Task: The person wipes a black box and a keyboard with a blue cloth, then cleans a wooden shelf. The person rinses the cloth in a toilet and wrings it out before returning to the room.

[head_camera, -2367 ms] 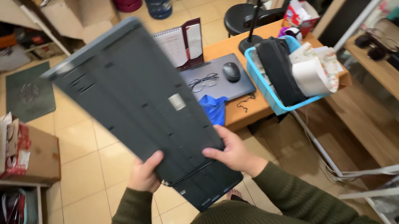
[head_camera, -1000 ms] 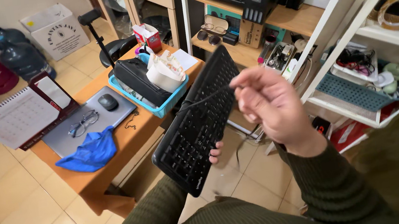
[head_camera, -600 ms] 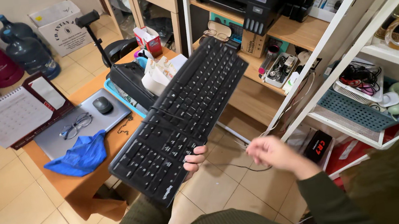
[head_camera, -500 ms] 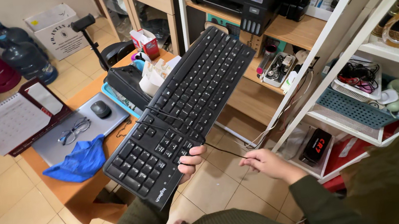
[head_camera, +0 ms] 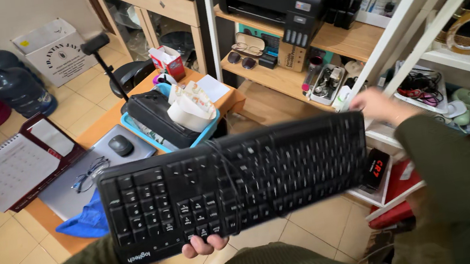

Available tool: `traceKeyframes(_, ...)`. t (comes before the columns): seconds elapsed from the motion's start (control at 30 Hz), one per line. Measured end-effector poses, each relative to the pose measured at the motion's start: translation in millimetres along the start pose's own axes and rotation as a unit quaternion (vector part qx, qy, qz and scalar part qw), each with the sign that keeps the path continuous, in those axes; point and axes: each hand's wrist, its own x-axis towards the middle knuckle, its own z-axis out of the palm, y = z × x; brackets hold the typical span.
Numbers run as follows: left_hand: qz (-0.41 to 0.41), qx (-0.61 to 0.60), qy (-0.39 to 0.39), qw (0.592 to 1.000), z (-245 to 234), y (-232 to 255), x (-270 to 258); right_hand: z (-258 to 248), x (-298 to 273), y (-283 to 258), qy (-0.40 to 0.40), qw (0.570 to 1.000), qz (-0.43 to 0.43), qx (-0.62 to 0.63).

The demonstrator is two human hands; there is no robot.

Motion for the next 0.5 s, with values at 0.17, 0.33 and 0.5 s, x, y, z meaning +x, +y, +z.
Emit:
traceKeyframes(0.17, 0.002, -0.035, 0.065, 0.997, -28, -1, -33, -122, 12, -157, -0.111, 0.989, 0.073, -0.061)
traceKeyframes(0.33, 0.02, -0.042, 0.118, 0.992, -39, 10, -33, -138, -3, -332, -0.006, 0.993, -0.071, -0.095)
traceKeyframes(0.5, 0.1, -0.033, 0.106, 0.989, -36, 7, -14, -70, -50, -439, -0.026, 0.969, -0.024, 0.243)
